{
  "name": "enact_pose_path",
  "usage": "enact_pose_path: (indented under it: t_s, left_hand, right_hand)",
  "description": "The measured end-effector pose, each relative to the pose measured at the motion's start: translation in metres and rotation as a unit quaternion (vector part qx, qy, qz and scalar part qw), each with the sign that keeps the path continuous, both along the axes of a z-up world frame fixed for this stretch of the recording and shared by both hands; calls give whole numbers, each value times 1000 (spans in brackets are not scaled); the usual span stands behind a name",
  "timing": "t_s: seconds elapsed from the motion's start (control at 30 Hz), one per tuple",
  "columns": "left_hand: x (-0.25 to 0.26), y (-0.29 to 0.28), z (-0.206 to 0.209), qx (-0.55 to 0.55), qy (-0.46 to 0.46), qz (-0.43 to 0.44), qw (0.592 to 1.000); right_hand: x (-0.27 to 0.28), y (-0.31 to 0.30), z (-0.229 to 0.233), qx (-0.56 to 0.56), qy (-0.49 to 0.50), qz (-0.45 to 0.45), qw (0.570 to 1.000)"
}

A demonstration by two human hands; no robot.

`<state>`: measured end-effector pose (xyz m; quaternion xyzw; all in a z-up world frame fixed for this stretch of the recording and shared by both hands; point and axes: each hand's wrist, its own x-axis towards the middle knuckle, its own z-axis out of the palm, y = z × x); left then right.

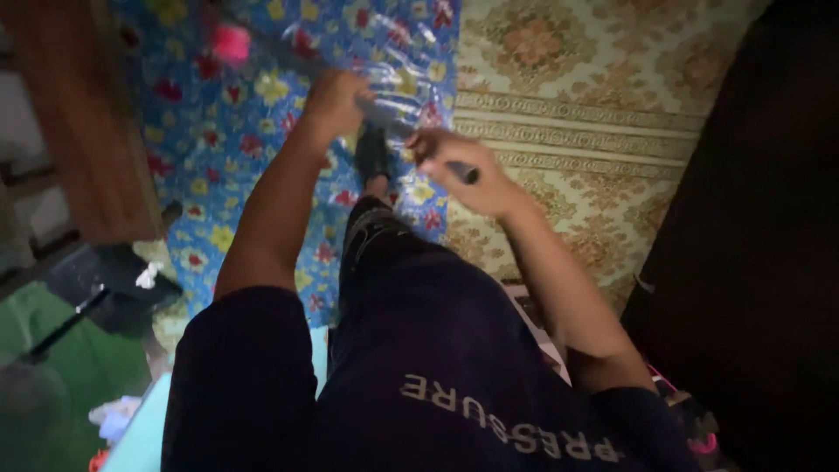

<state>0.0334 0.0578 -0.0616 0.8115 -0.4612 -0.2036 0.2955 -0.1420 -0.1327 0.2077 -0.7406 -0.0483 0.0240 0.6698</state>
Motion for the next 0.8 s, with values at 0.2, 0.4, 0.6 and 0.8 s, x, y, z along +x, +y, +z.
enact_pose_path:
  t_s: [0.2, 0.4, 0.6, 0.8]
  left_hand:
    - [-28, 15, -11, 165, -20, -68, 984]
    - [-129, -52, 76, 218, 78, -186, 955]
    - [-280, -78, 126, 124, 147, -398, 897]
    - [-332, -48, 85, 2, 143, -537, 831]
  right_hand:
    - [-74, 16, -42, 27, 104, -57, 993]
    - [-212, 24, -11, 23, 140, -378, 915]
    - [-317, 100, 96, -3, -28, -486, 873]
    - [-359, 182, 43, 70, -31, -531, 844]
